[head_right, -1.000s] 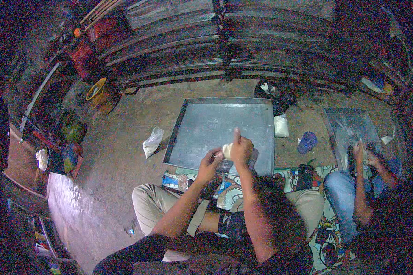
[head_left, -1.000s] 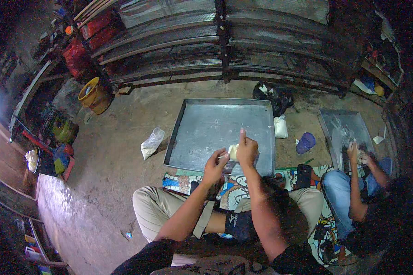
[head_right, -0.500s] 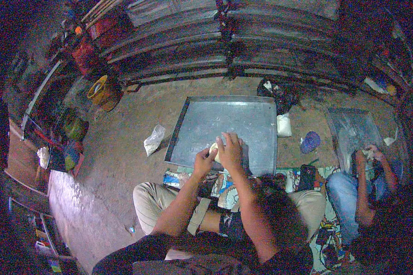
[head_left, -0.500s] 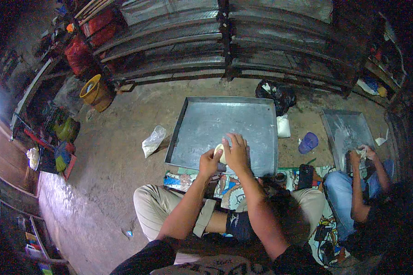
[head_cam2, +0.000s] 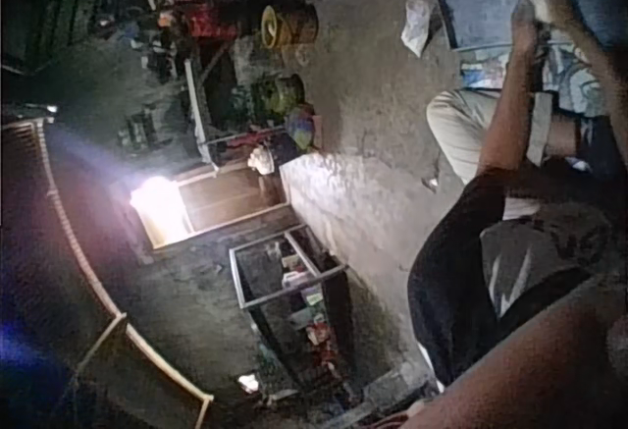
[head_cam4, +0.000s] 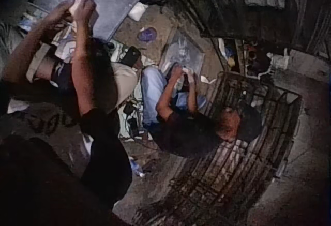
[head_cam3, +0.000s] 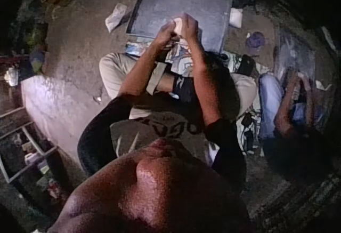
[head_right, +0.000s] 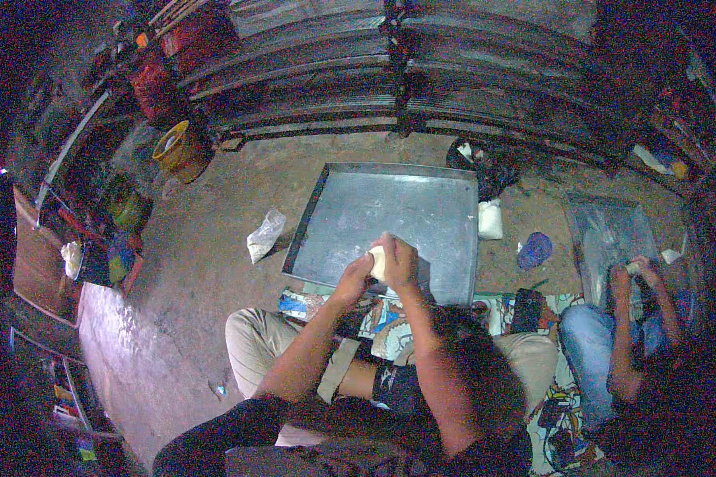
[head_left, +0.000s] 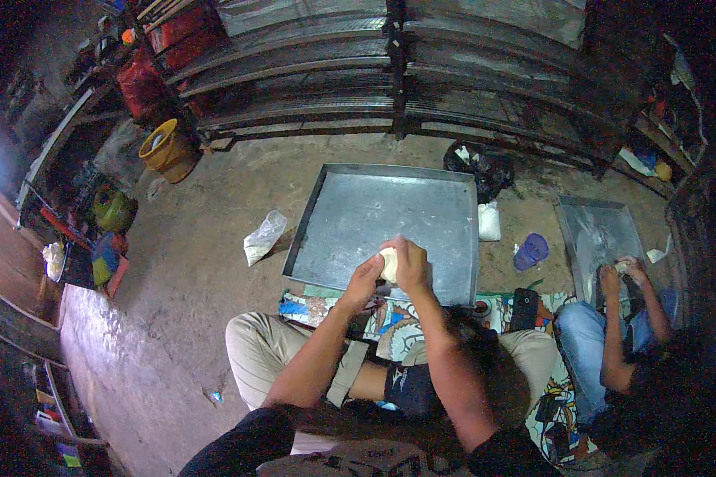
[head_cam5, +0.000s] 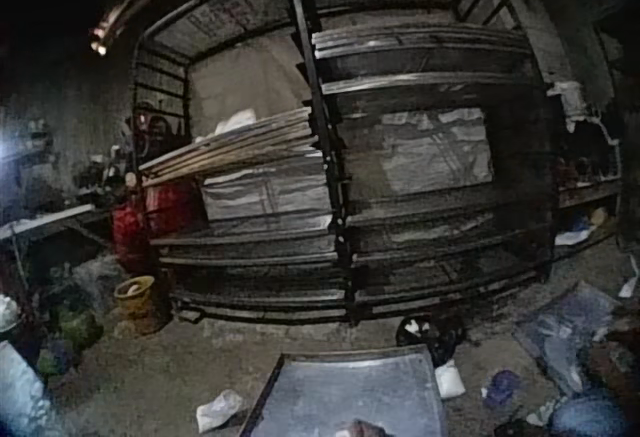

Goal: The person shapes a piece of dough into a flattened circle by hand on a metal tray.

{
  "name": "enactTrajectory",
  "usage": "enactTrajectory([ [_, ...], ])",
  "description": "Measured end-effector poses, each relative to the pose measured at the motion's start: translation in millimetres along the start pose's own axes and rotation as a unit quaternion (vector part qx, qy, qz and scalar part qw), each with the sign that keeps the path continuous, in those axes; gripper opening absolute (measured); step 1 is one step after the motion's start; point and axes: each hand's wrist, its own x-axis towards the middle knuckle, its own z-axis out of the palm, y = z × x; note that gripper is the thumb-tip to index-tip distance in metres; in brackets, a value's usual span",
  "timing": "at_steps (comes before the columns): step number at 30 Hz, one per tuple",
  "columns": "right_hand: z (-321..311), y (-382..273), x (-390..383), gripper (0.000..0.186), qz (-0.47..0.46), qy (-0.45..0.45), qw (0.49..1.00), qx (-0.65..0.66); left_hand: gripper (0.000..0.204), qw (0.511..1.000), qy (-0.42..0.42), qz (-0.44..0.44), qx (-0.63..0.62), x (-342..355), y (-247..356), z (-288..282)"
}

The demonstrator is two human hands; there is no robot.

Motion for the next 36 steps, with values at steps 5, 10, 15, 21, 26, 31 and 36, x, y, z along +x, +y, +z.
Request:
enactTrajectory([
  [5,-13.8,19.0,7.5,0.073,0.218,0.069,0.970,-0.084,0.049,0.961,0.064,0.083,0.257,-4.2,7.2,14.1],
  [10,-10.9,22.1,15.4,0.082,0.269,0.041,0.944,-0.188,0.062,0.859,0.029,0.265,0.437,-14.7,17.5,21.1],
  [15,-6.9,61.6,16.8,0.077,0.283,0.004,0.935,-0.216,0.054,0.848,0.060,0.255,0.461,-13.0,14.6,23.2],
  [21,0.8,74.3,2.9,0.057,0.221,-0.019,0.973,-0.057,0.040,0.872,0.106,0.187,0.439,-6.6,9.9,10.4],
  [26,8.0,27.1,6.1,0.041,-0.123,0.025,0.984,-0.130,0.038,0.950,0.088,0.132,0.269,-6.3,8.5,3.1],
  [31,-10.9,12.1,8.3,0.080,0.324,-0.034,0.846,0.422,0.043,0.985,-0.002,0.087,0.150,-3.7,2.4,1.9],
  [36,-14.6,49.3,2.9,0.076,0.297,0.042,0.947,0.113,0.050,0.975,0.034,0.048,0.216,-11.5,0.0,21.2],
])
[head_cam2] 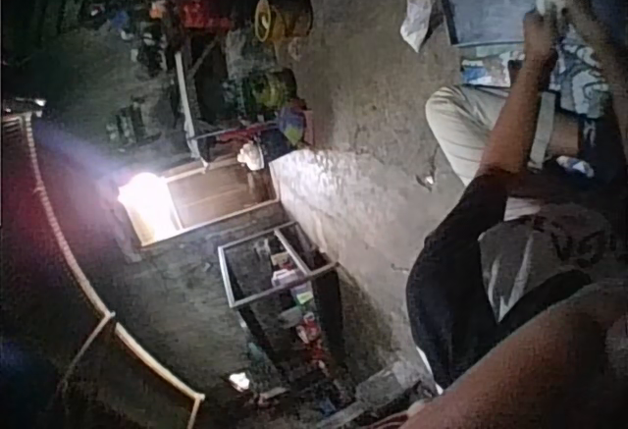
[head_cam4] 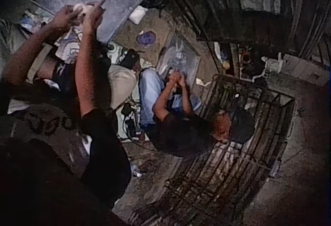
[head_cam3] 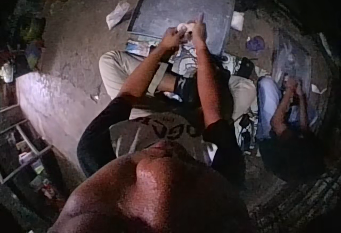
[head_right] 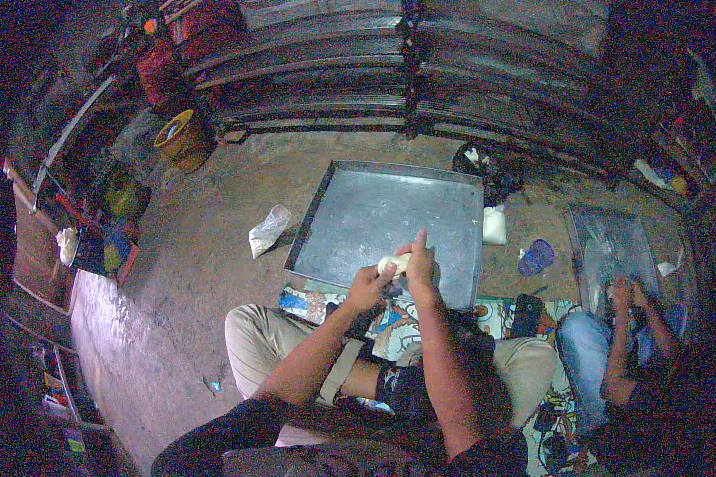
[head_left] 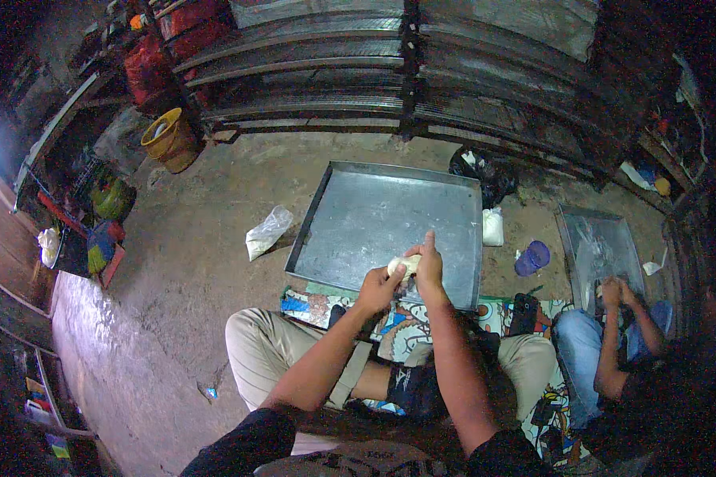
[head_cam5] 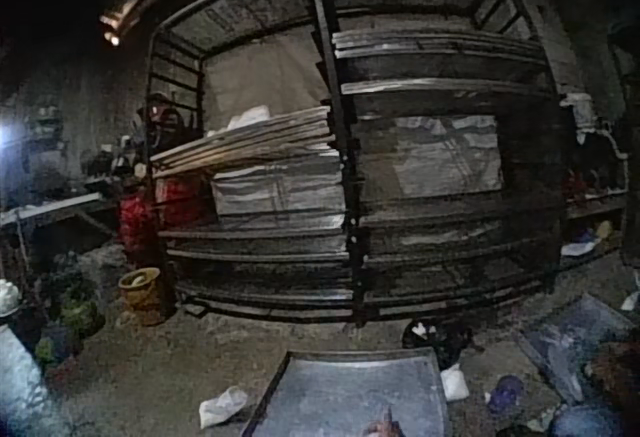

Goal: The person shapes a piece of dough into a flattened circle by hand on a metal tray.

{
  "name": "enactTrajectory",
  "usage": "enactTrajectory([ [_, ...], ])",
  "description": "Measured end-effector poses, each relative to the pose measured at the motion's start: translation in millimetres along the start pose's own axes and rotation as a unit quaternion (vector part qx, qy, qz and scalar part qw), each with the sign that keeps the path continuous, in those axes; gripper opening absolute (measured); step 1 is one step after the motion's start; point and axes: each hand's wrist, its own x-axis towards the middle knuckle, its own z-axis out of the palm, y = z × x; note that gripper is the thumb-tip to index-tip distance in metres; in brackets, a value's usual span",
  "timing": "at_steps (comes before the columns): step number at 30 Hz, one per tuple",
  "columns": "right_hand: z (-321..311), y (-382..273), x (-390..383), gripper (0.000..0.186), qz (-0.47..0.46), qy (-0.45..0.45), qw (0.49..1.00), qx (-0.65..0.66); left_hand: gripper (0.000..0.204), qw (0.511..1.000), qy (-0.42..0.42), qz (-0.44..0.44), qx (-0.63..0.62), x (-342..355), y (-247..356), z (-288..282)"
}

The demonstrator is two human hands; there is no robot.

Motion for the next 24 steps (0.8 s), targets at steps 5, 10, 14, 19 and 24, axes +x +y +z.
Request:
enactTrajectory([
  [5,16.4,0.7,3.7,0.070,-0.076,0.122,0.963,-0.229,0.059,0.983,0.058,0.046,0.171,-12.8,-3.1,12.0],
  [10,32.5,-9.6,4.2,0.068,-0.113,0.144,0.925,-0.334,0.053,0.955,0.054,0.105,0.271,-18.4,-5.3,0.8],
  [14,-34.3,56.1,64.0,0.066,-0.063,0.091,0.956,-0.270,0.048,0.933,-0.010,0.209,0.294,-3.3,33.7,11.4],
  [19,6.1,-6.3,2.3,0.055,0.133,-0.174,0.974,-0.055,0.083,0.951,-0.006,0.188,0.243,-3.0,6.8,-53.7],
  [24,-25.5,9.2,10.1,0.036,-0.021,-0.349,0.933,-0.088,0.081,0.970,-0.126,0.162,0.128,9.5,6.2,-22.9],
])
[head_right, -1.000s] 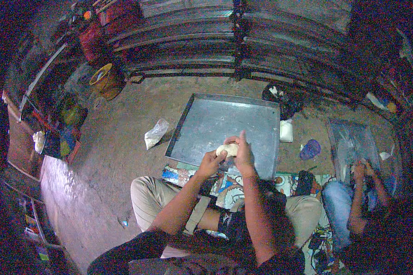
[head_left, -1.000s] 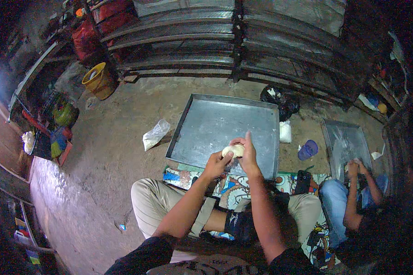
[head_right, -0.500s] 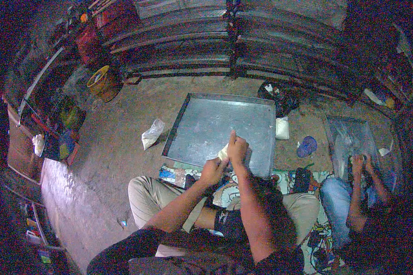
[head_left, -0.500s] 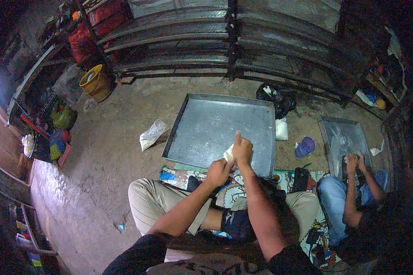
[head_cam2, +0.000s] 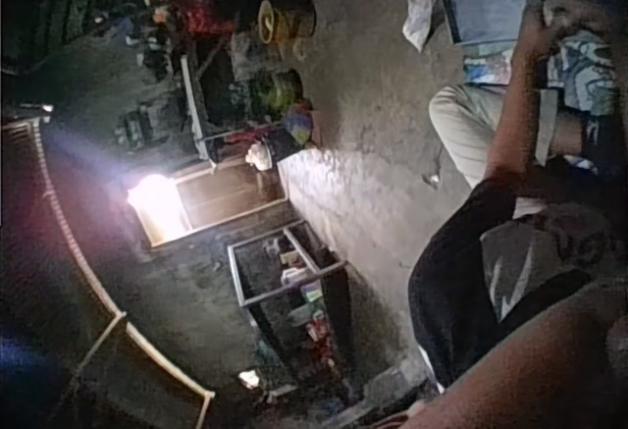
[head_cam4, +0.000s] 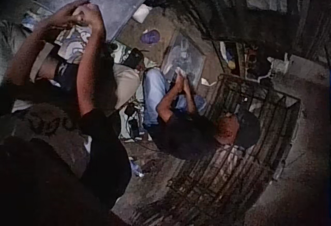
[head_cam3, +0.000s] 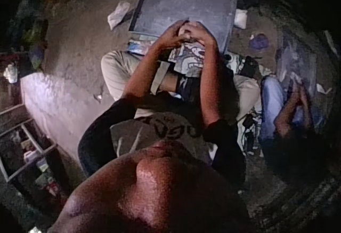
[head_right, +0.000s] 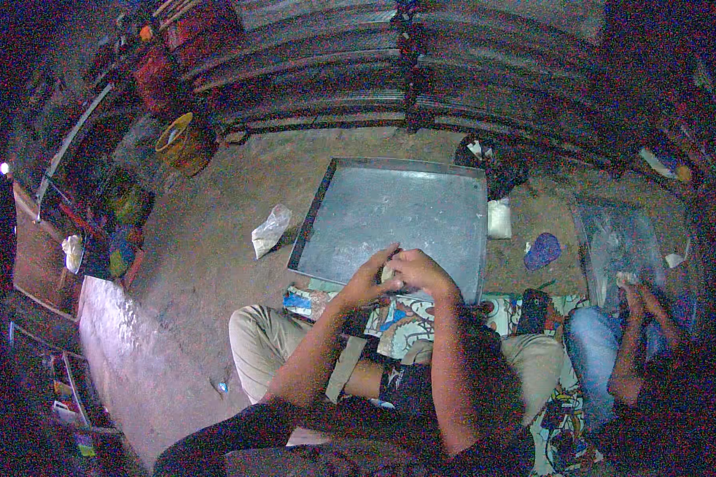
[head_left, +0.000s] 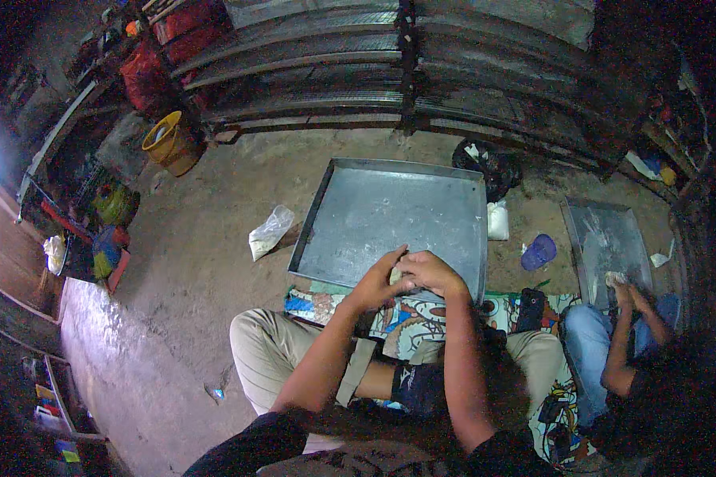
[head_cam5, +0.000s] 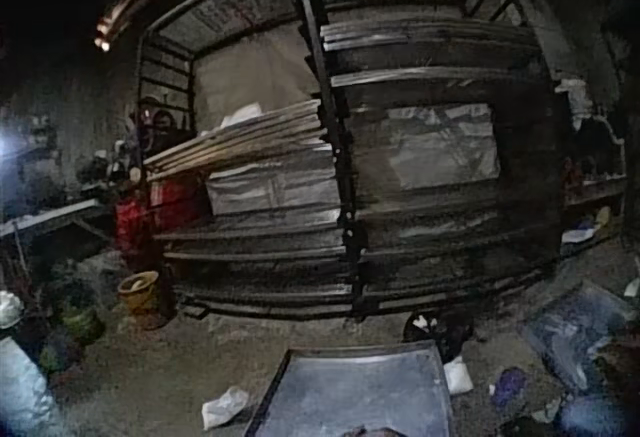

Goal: The person shapes a piece of dough into a flattened circle by hand on a metal tray.

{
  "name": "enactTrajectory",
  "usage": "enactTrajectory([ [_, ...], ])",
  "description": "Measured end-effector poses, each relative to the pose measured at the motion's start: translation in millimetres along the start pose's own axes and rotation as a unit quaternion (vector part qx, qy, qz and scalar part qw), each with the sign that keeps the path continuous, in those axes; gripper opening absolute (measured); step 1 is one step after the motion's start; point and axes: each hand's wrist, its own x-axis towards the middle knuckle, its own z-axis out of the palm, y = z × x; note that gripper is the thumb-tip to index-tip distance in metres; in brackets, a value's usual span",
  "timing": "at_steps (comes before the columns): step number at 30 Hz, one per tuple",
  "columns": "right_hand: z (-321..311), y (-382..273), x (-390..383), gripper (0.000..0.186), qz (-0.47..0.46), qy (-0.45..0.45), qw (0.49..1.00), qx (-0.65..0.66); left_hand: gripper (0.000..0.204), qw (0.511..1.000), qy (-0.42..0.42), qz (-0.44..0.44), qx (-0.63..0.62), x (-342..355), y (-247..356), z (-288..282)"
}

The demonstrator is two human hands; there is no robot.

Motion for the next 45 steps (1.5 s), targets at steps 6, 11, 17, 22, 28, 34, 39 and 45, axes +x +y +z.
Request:
enactTrajectory([
  [6,6.9,15.0,4.3,0.029,-0.025,0.159,0.964,-0.214,0.062,0.909,0.095,-0.067,-0.401,17.1,-22.6,4.8],
  [11,17.0,-43.2,-4.6,0.032,0.036,0.161,0.978,0.125,0.053,0.976,0.128,-0.041,-0.171,3.7,-20.8,-25.4],
  [17,39.8,-36.8,1.7,0.030,0.004,0.151,0.985,0.080,0.053,0.960,0.129,0.056,-0.241,4.9,-17.8,-4.6],
  [22,57.1,-46.8,-4.7,0.024,-0.138,0.235,0.900,-0.339,0.042,0.965,0.227,-0.037,-0.122,-4.5,-4.3,8.4],
  [28,50.4,-40.2,-3.4,0.037,-0.094,0.164,0.963,-0.195,0.046,0.930,0.317,-0.076,-0.169,5.3,-16.5,11.9],
  [34,63.4,-70.9,-11.6,0.040,-0.146,0.143,0.968,-0.145,0.057,0.862,0.272,-0.075,-0.421,6.1,-28.8,-9.6],
  [39,55.3,-74.1,-19.1,0.021,-0.218,0.148,0.902,-0.342,0.053,0.831,0.209,-0.124,-0.500,-3.9,-16.0,-4.8],
  [45,66.0,-67.6,-12.1,0.020,-0.257,0.073,0.905,-0.331,0.040,0.858,0.311,-0.196,-0.358,-4.7,-26.6,-1.5],
])
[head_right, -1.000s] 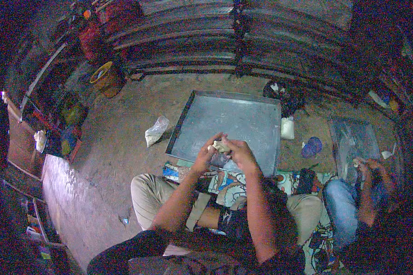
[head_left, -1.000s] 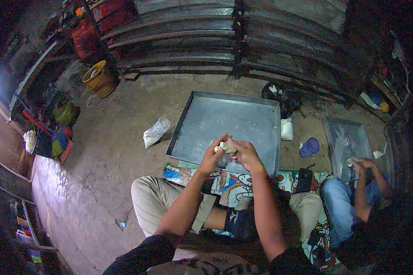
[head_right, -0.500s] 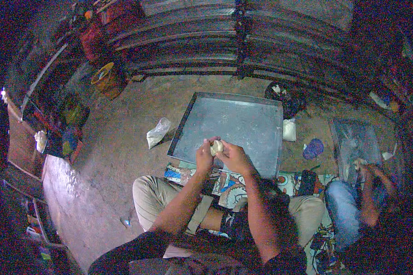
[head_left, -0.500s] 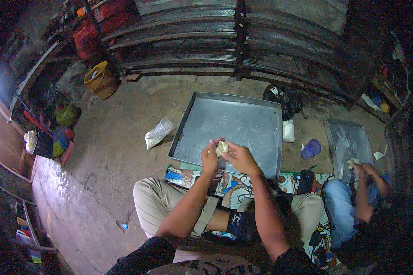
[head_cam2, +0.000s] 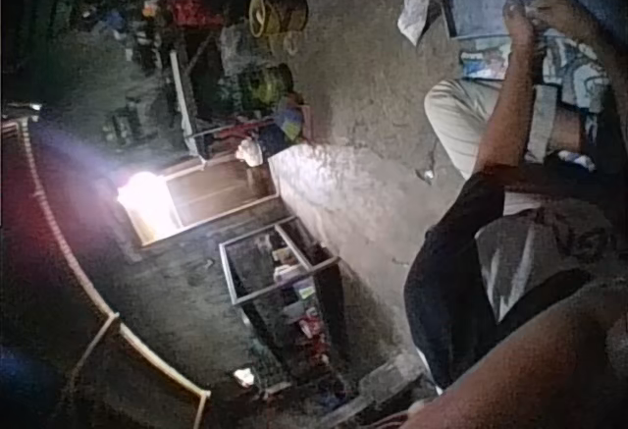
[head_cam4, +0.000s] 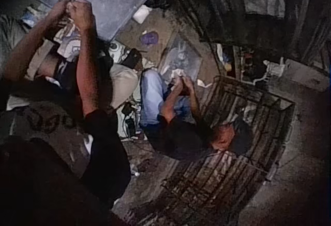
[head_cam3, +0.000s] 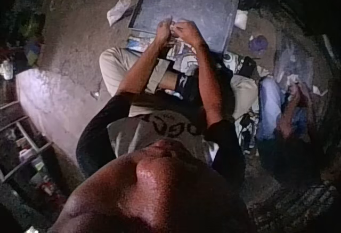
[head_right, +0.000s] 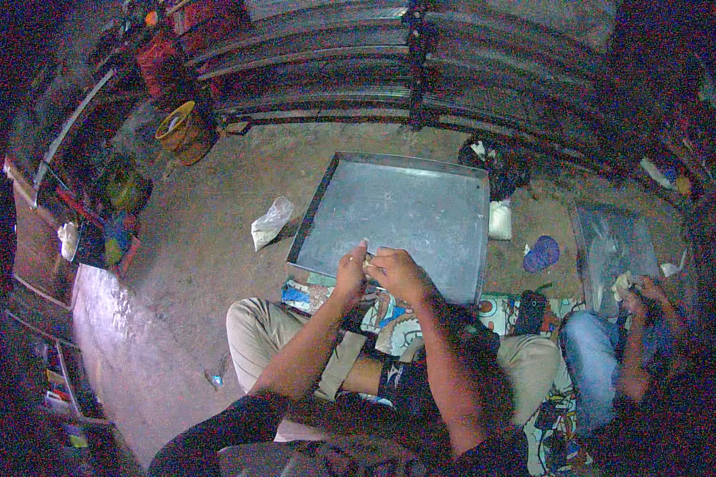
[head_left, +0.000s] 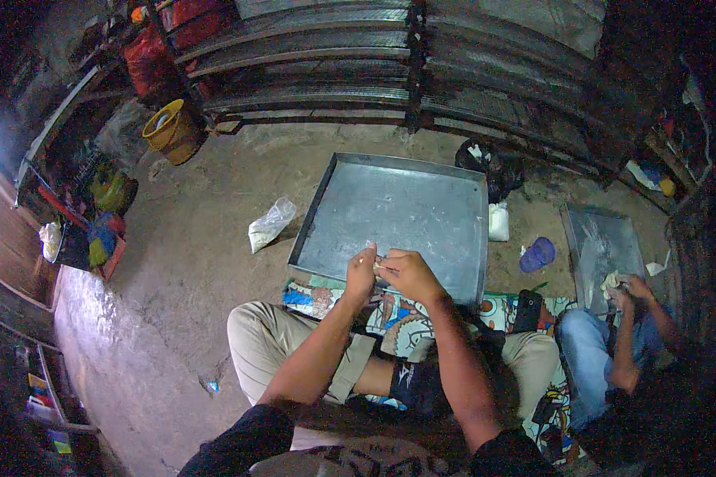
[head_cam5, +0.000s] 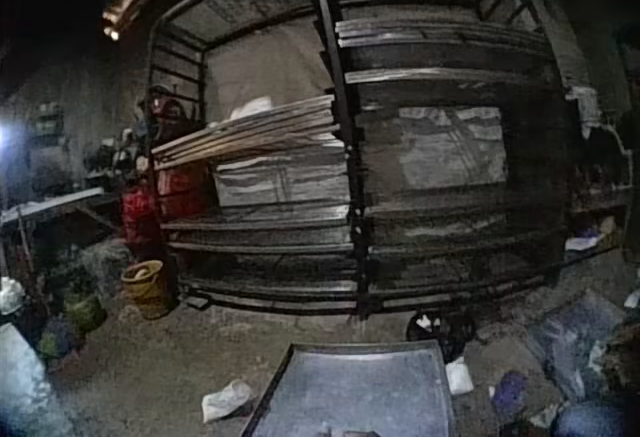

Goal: The person shapes a piece of dough into a flattened circle by hand on a metal tray.

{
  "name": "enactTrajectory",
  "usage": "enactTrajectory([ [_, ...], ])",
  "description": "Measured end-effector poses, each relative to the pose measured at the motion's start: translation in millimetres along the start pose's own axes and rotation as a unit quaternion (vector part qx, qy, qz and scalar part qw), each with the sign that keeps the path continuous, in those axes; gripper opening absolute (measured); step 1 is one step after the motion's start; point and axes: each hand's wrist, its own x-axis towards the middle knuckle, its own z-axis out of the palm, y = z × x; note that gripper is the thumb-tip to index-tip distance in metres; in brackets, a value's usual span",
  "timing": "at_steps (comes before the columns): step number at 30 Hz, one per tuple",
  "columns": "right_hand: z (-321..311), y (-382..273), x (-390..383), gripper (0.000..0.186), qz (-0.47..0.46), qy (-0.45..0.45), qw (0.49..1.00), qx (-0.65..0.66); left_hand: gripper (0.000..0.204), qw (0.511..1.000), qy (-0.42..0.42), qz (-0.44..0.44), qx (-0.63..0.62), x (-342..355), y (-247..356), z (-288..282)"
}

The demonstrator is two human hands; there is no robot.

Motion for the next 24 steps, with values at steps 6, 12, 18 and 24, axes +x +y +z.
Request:
enactTrajectory([
  [6,22.2,18.7,0.9,0.027,0.170,0.126,0.937,0.278,0.034,0.971,0.078,-0.105,-0.201,2.3,19.3,14.4],
  [12,63.7,29.5,9.3,0.048,0.170,0.353,0.884,0.255,0.044,0.972,-0.010,-0.119,-0.204,-8.8,2.9,42.3],
  [18,40.4,3.7,4.9,0.061,0.235,0.348,0.870,0.256,0.071,0.981,-0.156,-0.043,-0.103,-20.6,5.8,42.2],
  [24,29.9,22.3,-3.3,0.062,0.306,0.430,0.829,0.188,0.069,0.956,-0.235,0.150,0.094,-34.1,-5.3,47.4],
])
